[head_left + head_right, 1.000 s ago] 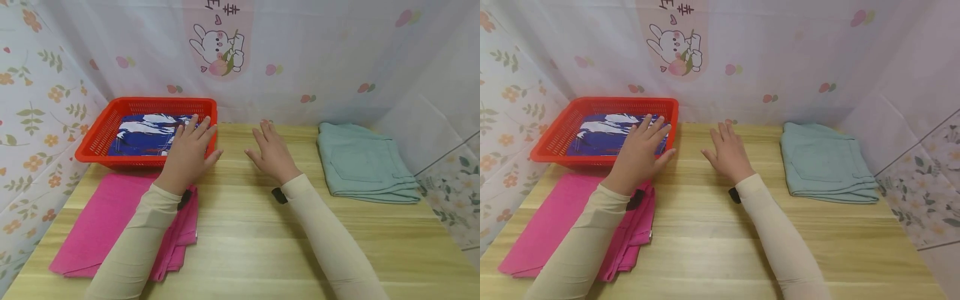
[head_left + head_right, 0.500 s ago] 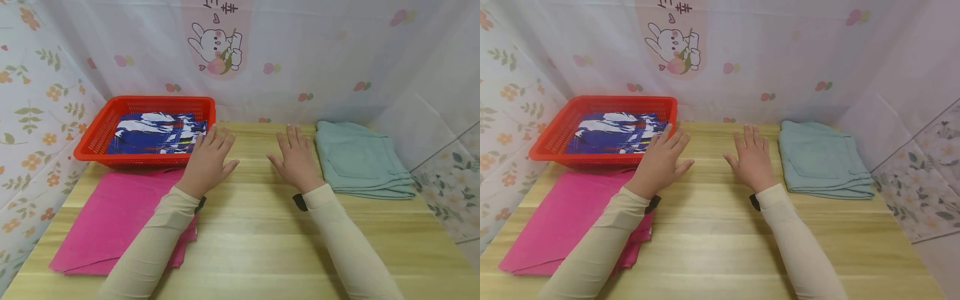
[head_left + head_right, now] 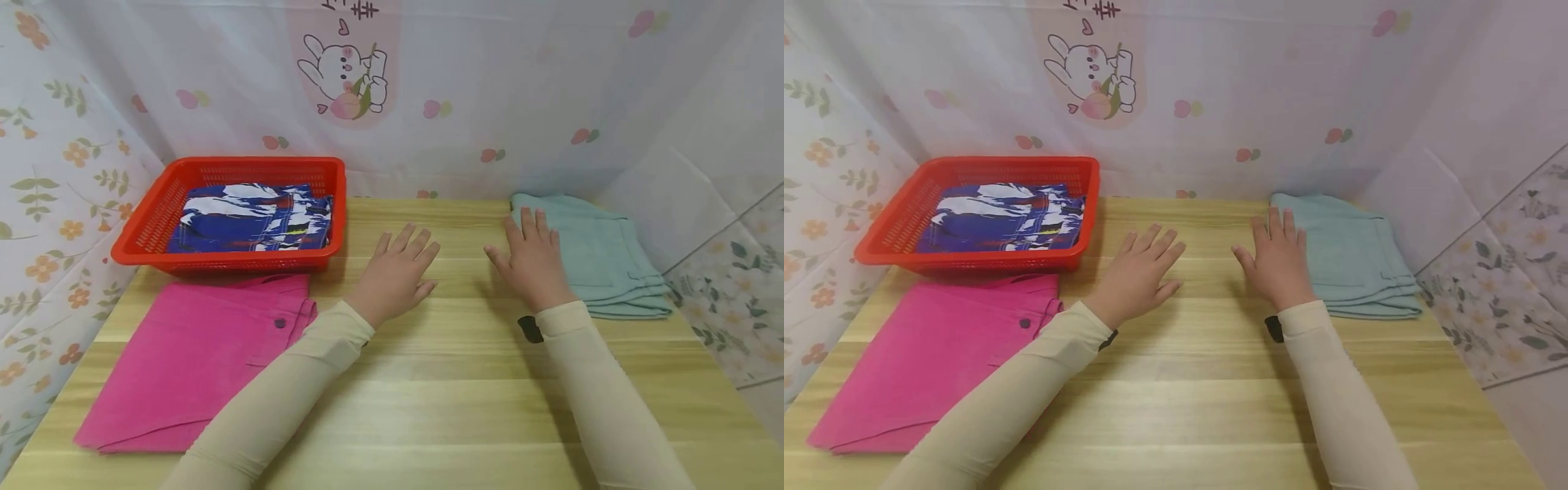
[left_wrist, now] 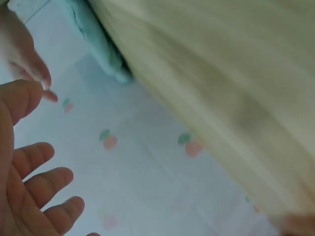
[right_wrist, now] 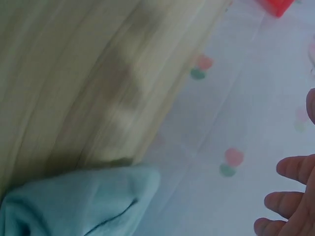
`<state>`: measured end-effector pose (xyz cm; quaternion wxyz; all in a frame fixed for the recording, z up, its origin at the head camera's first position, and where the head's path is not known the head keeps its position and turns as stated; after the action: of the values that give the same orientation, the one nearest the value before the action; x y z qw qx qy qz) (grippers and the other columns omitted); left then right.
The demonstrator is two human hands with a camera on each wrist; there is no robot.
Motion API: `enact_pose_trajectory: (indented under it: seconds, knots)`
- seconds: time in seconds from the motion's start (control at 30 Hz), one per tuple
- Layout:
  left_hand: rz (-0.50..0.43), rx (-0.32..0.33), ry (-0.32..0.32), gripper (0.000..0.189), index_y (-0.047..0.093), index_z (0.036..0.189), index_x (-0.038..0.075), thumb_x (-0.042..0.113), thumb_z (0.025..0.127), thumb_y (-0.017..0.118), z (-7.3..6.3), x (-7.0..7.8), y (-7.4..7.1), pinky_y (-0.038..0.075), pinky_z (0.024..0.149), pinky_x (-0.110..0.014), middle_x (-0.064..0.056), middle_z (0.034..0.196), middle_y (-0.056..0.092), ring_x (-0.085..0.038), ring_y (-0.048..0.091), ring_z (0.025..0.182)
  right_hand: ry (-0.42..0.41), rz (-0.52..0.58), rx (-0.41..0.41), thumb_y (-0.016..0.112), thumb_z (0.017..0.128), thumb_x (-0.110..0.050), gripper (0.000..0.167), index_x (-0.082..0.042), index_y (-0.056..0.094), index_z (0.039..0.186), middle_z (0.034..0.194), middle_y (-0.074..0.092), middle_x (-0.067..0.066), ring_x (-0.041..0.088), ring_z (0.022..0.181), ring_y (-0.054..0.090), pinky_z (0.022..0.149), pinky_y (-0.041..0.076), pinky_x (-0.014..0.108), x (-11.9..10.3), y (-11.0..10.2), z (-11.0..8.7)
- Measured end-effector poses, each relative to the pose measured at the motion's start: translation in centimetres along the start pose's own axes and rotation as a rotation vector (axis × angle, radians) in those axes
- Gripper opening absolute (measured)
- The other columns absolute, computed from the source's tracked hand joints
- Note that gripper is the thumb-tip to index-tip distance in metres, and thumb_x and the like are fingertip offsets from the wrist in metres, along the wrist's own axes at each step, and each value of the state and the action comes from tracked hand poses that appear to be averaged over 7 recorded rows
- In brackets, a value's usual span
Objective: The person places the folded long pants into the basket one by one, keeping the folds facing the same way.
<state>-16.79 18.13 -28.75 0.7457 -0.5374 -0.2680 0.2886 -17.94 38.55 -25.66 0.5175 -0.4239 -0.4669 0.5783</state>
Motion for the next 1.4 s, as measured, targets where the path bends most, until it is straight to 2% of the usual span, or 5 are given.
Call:
enact_pose_trajectory:
  seconds: [0.33,0.57,0.77,1.07,1.4]
  knots:
    - [-0.076,-0.045,0.044,0.062,0.042,0.151,0.020,0.050,0.098,0.054,3.0,3.6,3.2,0.029,0.114,-0.051,-0.004,0.159,0.033,-0.029,0.025,0.147,0.077,0.013,-0.086,0.039,0.104,-0.050,0.076,0.008,0.024,0.152,0.157,0.007,0.035,0.052,0.145,-0.003,0.107,0.010,0.074,6.9,0.3,0.7]
    - [-0.536,-0.120,-0.014,0.061,0.044,0.150,0.012,0.044,0.099,0.055,4.4,4.7,5.6,0.028,0.116,-0.038,-0.009,0.157,0.035,-0.030,0.031,0.145,0.167,0.015,-0.200,0.029,0.102,-0.059,0.088,0.015,0.018,0.150,0.151,0.006,0.044,0.062,0.138,-0.002,0.102,0.011,0.078,14.7,0.5,-0.4]
    - [-0.702,-0.118,-0.100,0.058,0.046,0.148,0.014,0.042,0.099,0.057,5.3,5.0,6.1,0.029,0.115,-0.032,-0.006,0.155,0.039,-0.024,0.037,0.142,0.195,0.032,-0.198,0.031,0.104,-0.051,0.086,0.026,0.020,0.141,0.137,0.020,0.052,0.066,0.129,0.016,0.105,0.016,0.072,19.9,0.0,-1.2]
    - [-0.855,-0.159,-0.125,0.051,0.051,0.144,0.014,0.036,0.100,0.057,6.7,6.7,5.8,0.038,0.107,-0.029,-0.004,0.148,0.046,-0.020,0.043,0.136,0.290,0.094,-0.242,0.034,0.103,-0.051,0.090,0.028,0.013,0.140,0.137,0.019,0.053,0.066,0.126,0.019,0.100,0.022,0.075,23.9,-0.2,-3.3]
    - [-0.989,-0.230,-0.211,0.049,0.053,0.142,0.016,0.038,0.099,0.057,7.6,7.7,7.0,0.043,0.102,-0.030,0.001,0.145,0.050,-0.017,0.048,0.131,0.332,0.146,-0.369,0.036,0.101,-0.057,0.101,0.032,0.004,0.137,0.133,0.017,0.057,0.069,0.121,0.025,0.099,0.028,0.074,27.7,2.7,-4.0]
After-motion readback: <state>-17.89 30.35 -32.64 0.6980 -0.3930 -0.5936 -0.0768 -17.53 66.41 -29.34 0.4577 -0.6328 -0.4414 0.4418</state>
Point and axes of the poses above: each hand's wrist, its own z-axis towards the middle knuckle, its own y-axis out of the palm, x = y × z, the point moved 8 cm from there along z, towards the middle knuckle
